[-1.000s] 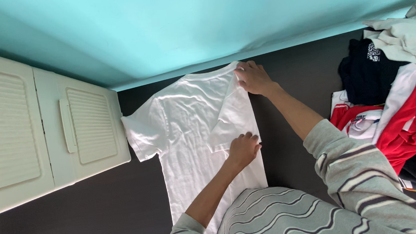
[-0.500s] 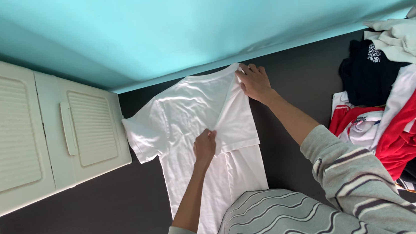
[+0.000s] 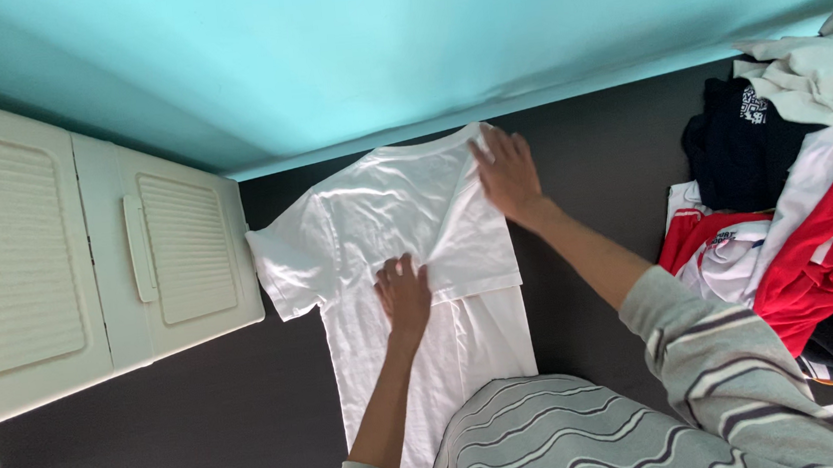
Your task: The person picks up a white t-shirt from a pile, spreads it out on a table, and folds the sleeves and body into a rectangle before placing it inside a plastic storage cabinet.
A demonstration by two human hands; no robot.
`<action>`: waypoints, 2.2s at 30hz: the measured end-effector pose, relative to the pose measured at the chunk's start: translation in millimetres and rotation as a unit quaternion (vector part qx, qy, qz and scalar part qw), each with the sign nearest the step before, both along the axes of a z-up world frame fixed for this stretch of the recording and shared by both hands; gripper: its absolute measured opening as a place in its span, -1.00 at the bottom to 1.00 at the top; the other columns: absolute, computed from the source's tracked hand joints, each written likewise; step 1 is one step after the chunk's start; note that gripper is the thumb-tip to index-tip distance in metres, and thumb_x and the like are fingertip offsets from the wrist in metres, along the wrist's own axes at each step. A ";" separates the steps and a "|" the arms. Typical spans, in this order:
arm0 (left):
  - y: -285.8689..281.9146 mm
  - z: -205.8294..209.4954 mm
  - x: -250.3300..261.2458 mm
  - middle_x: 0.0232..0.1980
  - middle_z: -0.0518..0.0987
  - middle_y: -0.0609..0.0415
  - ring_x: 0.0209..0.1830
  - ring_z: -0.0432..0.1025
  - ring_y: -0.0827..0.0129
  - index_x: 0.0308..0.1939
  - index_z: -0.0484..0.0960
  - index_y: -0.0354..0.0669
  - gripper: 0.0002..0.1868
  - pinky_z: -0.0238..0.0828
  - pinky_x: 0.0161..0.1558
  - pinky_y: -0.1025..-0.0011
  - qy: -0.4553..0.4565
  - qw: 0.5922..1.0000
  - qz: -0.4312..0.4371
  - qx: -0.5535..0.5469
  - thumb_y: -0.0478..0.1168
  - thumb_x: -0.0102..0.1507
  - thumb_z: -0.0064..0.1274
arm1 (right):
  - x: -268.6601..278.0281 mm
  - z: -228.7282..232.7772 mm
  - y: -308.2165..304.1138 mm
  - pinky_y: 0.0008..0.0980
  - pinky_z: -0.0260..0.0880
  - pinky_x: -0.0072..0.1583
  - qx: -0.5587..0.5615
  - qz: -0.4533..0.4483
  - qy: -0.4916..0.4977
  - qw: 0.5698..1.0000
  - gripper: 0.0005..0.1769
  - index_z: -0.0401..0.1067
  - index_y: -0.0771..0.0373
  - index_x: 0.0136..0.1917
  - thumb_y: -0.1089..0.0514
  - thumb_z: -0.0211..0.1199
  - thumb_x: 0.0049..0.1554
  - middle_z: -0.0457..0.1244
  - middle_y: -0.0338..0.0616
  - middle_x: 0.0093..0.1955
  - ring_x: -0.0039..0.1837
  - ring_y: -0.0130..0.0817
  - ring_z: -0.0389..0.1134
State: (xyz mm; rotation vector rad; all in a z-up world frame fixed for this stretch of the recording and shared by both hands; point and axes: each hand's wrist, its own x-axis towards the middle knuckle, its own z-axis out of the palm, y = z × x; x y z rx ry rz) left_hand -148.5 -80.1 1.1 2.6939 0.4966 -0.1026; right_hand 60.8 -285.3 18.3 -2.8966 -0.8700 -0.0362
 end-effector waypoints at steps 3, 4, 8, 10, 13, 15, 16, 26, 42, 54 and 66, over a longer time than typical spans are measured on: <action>-26.5 -24.6 2.3 0.50 0.30 -0.12 0.55 0.10 -0.09 0.47 0.35 -0.17 -0.39 0.01 0.48 -0.06 -0.068 0.991 -0.106 0.046 0.05 0.41 -0.06 | -44.7 -3.9 17.3 0.15 -0.13 0.51 -0.016 0.033 0.058 0.998 -0.29 0.13 0.06 0.59 0.02 0.17 0.21 -0.15 0.05 0.68 0.58 0.07 -0.08; -38.1 -28.4 -0.8 0.55 0.23 -0.12 0.59 0.02 -0.11 0.51 0.30 -0.18 -0.35 -0.10 0.51 -0.08 -0.069 0.987 -0.136 0.059 0.07 0.41 -0.10 | -64.6 -7.6 22.1 0.16 -0.20 0.53 0.050 0.053 0.053 0.996 -0.35 0.13 0.02 0.59 0.01 0.14 0.27 -0.17 -0.02 0.69 0.65 -0.03 -0.15; -52.9 -28.5 -6.3 0.66 0.01 -0.08 0.66 -0.20 -0.15 0.58 0.15 -0.17 -0.25 -0.42 0.55 -0.15 -0.065 0.978 -0.184 0.075 0.16 0.41 -0.22 | -108.8 -19.8 13.6 0.12 -0.37 0.63 0.093 0.069 0.099 0.988 -0.30 0.02 -0.07 0.65 -0.14 -0.03 0.28 -0.23 -0.05 0.73 0.73 -0.10 -0.30; -53.8 -26.5 -8.6 0.67 -0.03 -0.06 0.66 -0.23 -0.15 0.58 0.13 -0.11 -0.26 -0.48 0.54 -0.17 -0.071 0.980 -0.173 0.069 0.19 0.42 -0.27 | -106.2 -25.8 7.0 0.13 -0.42 0.63 0.061 0.050 0.078 0.994 -0.34 -0.03 -0.11 0.64 -0.28 -0.14 0.35 -0.25 -0.11 0.74 0.74 -0.17 -0.32; -48.2 -24.1 -11.7 0.65 -0.03 -0.07 0.65 -0.23 -0.15 0.57 0.15 -0.03 -0.30 -0.48 0.51 -0.19 -0.083 0.983 -0.139 0.081 0.20 0.42 -0.30 | -90.2 -33.0 0.0 0.23 -0.48 0.54 -0.025 -0.039 0.110 0.993 -0.30 -0.09 -0.12 0.65 -0.30 -0.26 0.32 -0.30 -0.03 0.72 0.70 -0.17 -0.36; -41.9 -22.5 -17.7 0.64 -0.05 -0.10 0.63 -0.25 -0.16 0.56 0.15 -0.03 -0.31 -0.47 0.48 -0.19 -0.065 0.987 -0.107 0.097 0.18 0.42 -0.30 | -89.2 -38.6 -4.8 0.19 -0.48 0.54 0.016 -0.078 0.116 0.990 -0.31 -0.09 -0.08 0.66 -0.26 -0.24 0.35 -0.31 0.02 0.71 0.69 -0.07 -0.37; -37.3 -21.7 -21.6 0.66 -0.05 -0.11 0.65 -0.22 -0.17 0.57 0.15 -0.06 -0.32 -0.42 0.52 -0.15 -0.086 0.990 -0.090 0.065 0.15 0.44 -0.27 | -87.8 -40.8 -11.0 0.17 -0.48 0.54 0.036 -0.098 0.118 0.987 -0.32 -0.09 -0.05 0.67 -0.24 -0.23 0.36 -0.31 0.05 0.71 0.68 -0.02 -0.38; -55.2 -10.4 -106.7 -0.02 0.61 0.02 0.04 0.46 0.08 0.04 0.56 -0.13 -0.67 0.32 0.11 0.06 -0.075 0.986 0.076 -0.125 -0.04 0.31 0.11 | -199.7 -1.9 -63.3 -0.05 0.27 0.36 0.251 -0.219 0.213 0.919 -0.53 0.36 0.21 0.37 0.07 0.12 0.22 0.28 0.04 0.33 0.34 0.03 0.30; -60.1 -28.4 -137.3 -0.20 0.68 -0.23 -0.12 0.56 -0.09 -0.09 0.55 -0.27 -0.57 0.44 0.00 0.09 0.046 0.942 0.199 -0.267 0.07 0.30 0.07 | -336.8 18.1 -85.3 0.03 0.45 0.06 0.140 -0.245 0.301 0.911 -0.68 0.46 0.26 0.06 0.03 0.30 0.11 0.39 0.05 0.07 0.09 0.09 0.44; -87.6 -30.5 -245.9 0.07 0.58 -0.33 0.13 0.43 -0.23 0.12 0.56 -0.23 -0.50 0.34 0.14 0.00 0.168 0.969 0.013 -0.181 0.04 0.23 0.10 | -403.4 40.8 -96.8 0.01 0.47 0.09 0.070 -0.260 0.379 0.885 -0.59 0.52 0.27 -0.06 -0.15 0.29 0.16 0.42 0.12 -0.03 0.07 0.09 0.47; -77.8 -25.8 -312.8 0.00 0.68 -0.04 -0.01 0.54 0.28 0.17 0.60 -0.37 -0.49 0.41 0.06 0.35 0.145 0.870 0.047 -0.468 -0.07 0.26 0.18 | -453.7 -20.6 -114.9 -0.05 0.40 0.01 0.222 -0.280 0.379 0.853 -0.68 0.41 0.26 0.01 -0.05 0.21 0.20 0.41 0.09 -0.15 -0.07 0.04 0.44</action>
